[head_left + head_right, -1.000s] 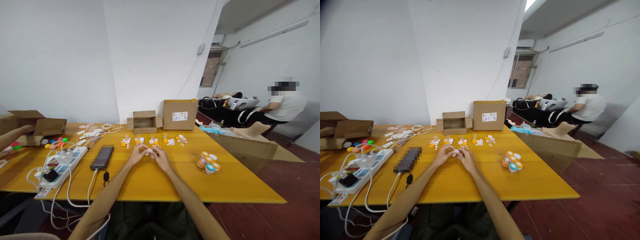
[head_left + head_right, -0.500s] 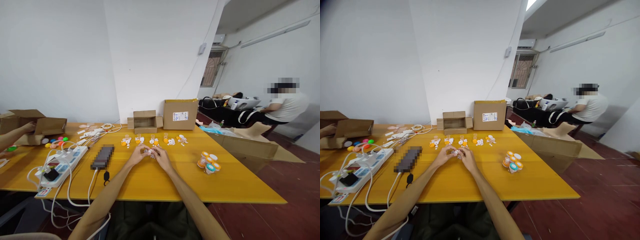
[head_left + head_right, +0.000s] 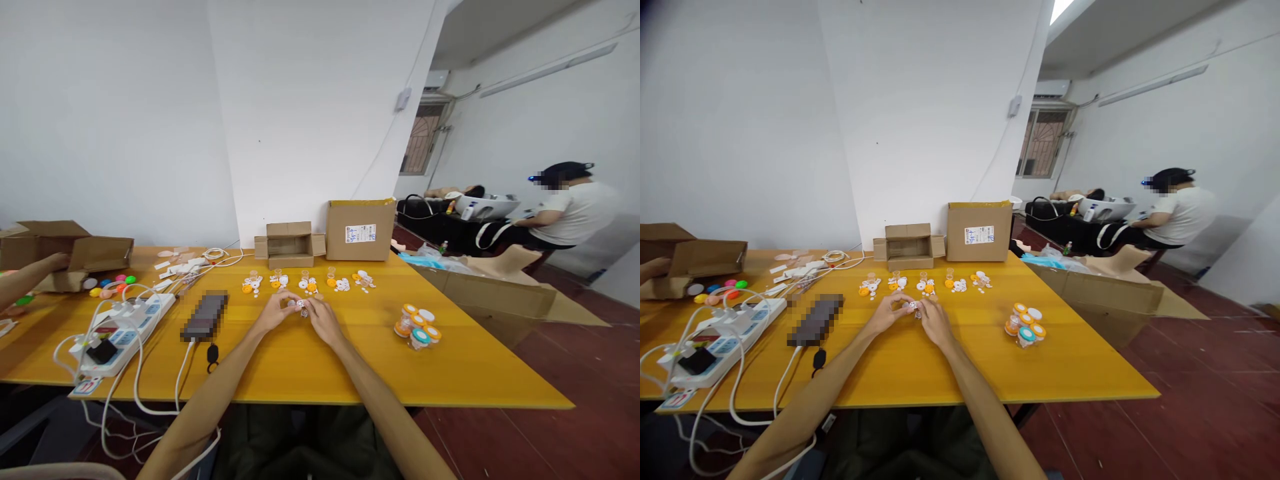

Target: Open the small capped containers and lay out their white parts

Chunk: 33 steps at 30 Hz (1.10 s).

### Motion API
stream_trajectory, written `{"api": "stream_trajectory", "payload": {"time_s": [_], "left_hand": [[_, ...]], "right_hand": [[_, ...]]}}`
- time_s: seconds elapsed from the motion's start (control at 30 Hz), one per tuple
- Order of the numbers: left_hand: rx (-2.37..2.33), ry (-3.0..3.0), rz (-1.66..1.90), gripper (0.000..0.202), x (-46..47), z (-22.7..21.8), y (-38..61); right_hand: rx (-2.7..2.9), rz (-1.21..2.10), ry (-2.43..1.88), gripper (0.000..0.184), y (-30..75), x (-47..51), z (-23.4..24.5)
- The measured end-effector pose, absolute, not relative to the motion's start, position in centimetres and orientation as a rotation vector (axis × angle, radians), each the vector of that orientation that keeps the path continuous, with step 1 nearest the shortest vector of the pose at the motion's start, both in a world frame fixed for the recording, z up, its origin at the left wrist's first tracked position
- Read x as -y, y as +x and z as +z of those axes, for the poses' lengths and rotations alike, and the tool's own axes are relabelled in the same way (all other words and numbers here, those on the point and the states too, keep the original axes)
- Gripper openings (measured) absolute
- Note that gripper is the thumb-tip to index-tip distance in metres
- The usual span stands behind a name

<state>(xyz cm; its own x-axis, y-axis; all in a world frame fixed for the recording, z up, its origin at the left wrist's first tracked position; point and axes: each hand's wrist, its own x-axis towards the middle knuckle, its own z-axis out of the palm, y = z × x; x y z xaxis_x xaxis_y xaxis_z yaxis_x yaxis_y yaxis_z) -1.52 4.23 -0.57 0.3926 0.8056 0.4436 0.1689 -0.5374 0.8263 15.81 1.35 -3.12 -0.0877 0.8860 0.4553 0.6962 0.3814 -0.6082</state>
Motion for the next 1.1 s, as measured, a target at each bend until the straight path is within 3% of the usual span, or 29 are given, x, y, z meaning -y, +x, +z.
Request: {"api": "stream_trajectory", "payload": {"time_s": [1.1], "left_hand": [[-0.807,1.954,1.113,0.022,-4.46,-0.48,-1.74]], "right_hand": [[1.843,0.369,-1.314,0.042,16.08,-2.02,-3.8]]}}
